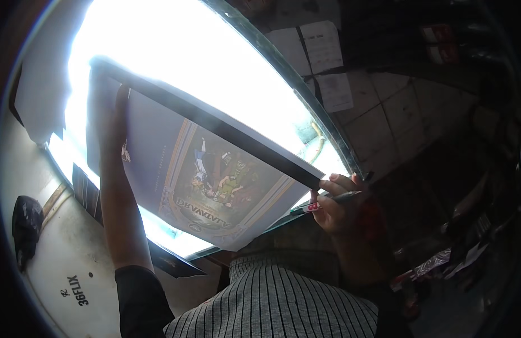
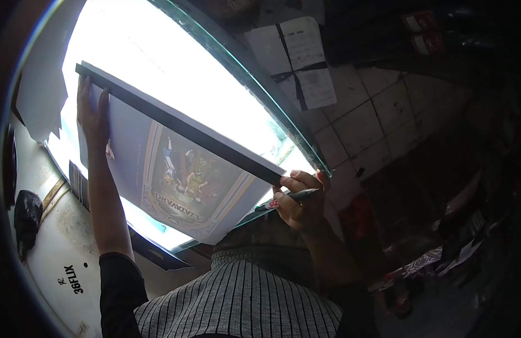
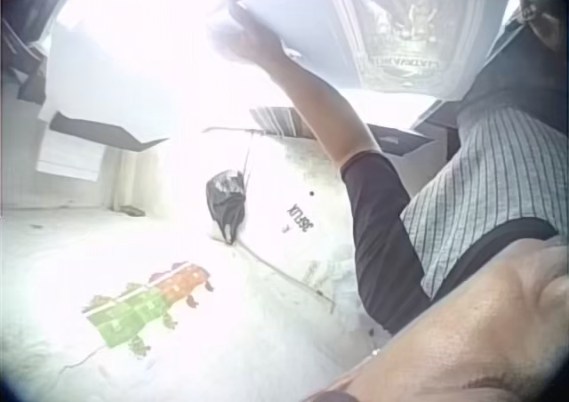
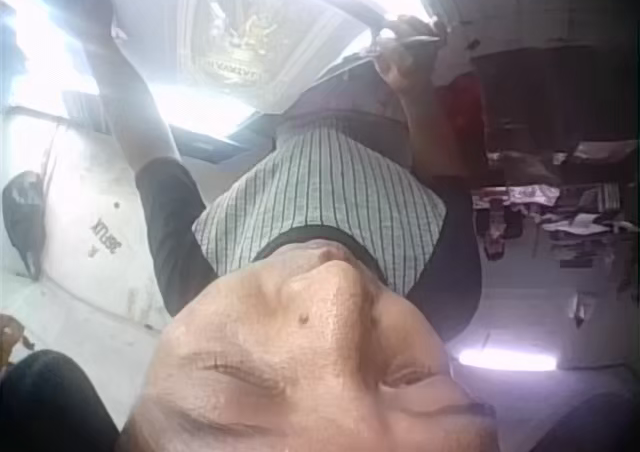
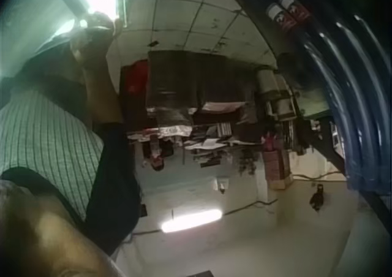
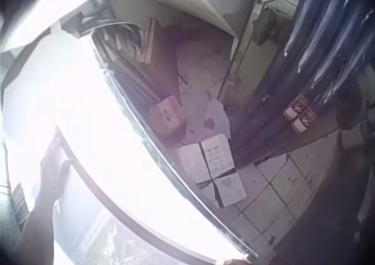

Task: The person aligns a ruler on printed sheets on a light table and marks them with a pen, moving the sheets and the ruler between markings.

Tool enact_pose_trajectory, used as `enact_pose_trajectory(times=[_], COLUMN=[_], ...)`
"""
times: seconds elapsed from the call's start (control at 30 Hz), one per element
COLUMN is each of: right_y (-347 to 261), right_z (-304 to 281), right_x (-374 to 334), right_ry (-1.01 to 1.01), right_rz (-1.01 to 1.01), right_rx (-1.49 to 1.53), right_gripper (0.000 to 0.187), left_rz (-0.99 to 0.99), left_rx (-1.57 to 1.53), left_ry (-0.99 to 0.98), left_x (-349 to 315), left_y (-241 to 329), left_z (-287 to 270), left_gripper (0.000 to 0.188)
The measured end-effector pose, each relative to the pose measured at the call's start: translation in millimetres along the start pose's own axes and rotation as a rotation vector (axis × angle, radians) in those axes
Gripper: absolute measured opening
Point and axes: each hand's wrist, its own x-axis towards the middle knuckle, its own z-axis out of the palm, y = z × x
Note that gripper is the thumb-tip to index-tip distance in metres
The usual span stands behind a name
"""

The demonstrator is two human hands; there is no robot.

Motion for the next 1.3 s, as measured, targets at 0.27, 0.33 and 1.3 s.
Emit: enact_pose_trajectory(times=[0.27,0.33,1.3], right_y=[-10,-1,-5], right_z=[-24,-27,-15], right_x=[14,6,3], right_ry=[-0.151,-0.091,-0.055], right_rz=[-0.043,-0.061,-0.096], right_rx=[-0.203,-0.252,-0.26], right_gripper=[0.013,0.013,0.017], left_rz=[-0.184,-0.017,0.004], left_rx=[0.263,0.217,0.194], left_ry=[-0.029,0.0,-0.034], left_x=[-8,-2,-5], left_y=[-3,7,12], left_z=[11,14,-16], left_gripper=[0.063,0.07,0.084])
